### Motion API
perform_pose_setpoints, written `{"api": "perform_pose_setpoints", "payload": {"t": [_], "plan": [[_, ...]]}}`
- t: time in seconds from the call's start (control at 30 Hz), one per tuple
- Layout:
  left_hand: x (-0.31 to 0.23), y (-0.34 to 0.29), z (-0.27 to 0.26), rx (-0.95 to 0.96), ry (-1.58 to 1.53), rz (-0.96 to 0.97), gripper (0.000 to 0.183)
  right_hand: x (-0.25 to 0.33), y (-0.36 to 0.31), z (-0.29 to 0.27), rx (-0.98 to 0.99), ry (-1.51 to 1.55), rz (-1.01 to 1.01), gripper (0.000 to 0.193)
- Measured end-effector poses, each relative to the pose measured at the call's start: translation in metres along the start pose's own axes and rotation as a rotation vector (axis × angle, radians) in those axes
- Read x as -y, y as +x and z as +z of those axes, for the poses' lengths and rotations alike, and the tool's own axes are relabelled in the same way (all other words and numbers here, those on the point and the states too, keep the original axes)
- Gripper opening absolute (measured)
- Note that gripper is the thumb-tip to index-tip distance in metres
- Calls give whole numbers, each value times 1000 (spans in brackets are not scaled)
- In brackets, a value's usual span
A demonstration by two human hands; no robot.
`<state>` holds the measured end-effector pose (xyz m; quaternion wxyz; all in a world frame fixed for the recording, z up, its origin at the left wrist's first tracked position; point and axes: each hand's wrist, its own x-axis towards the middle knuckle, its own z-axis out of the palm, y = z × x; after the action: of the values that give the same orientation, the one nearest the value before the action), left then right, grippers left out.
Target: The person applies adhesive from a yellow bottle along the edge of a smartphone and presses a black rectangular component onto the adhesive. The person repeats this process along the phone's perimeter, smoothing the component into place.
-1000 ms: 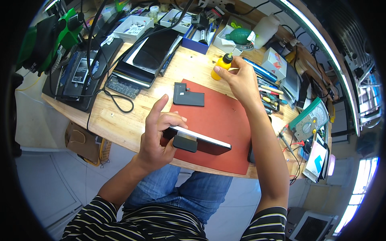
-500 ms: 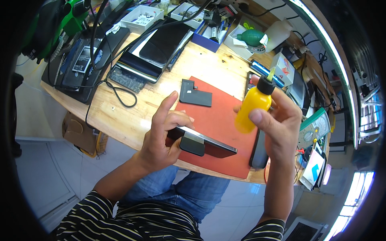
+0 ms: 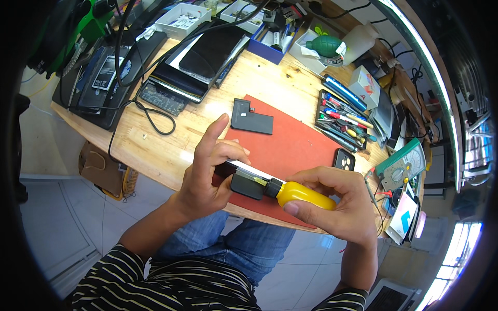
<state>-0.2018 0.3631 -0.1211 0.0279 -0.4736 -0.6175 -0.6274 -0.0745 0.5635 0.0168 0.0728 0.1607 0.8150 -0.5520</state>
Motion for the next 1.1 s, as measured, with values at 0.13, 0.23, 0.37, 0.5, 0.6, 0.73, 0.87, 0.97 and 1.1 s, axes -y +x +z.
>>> {"api": "perform_pose_setpoints", "payload": {"t": [0.13, 0.23, 0.37, 0.5, 0.6, 0.73, 0.87, 0.97, 1.1], "plan": [[-1, 0, 0, 2, -5, -3, 95, 4, 2, 0, 0, -33, 14, 42], [-1, 0, 0, 1, -13, -10, 95, 5, 4, 0, 0, -70, 7, 42], [-2, -1, 0, 8, -24, -16, 95, 6, 5, 1, -9, -75, -16, 43], [-1, -1, 0, 12, -27, -17, 94, 9, 6, 1, -9, -102, -22, 42], [-1, -1, 0, 11, -22, -20, 94, 13, 6, 2, -22, -145, -19, 41], [-1, 0, 0, 6, -16, -14, 93, 19, 5, 1, -23, -205, -16, 40], [-1, 0, 0, 5, -13, -13, 93, 19, 6, 3, -31, -191, -23, 39], [-1, -1, 0, 5, -16, -15, 94, 17, 4, 1, -26, -202, -24, 41], [-1, -2, 0, 9, -23, -37, 92, 6, 2, -11, -31, -12, -11, 51]]}}
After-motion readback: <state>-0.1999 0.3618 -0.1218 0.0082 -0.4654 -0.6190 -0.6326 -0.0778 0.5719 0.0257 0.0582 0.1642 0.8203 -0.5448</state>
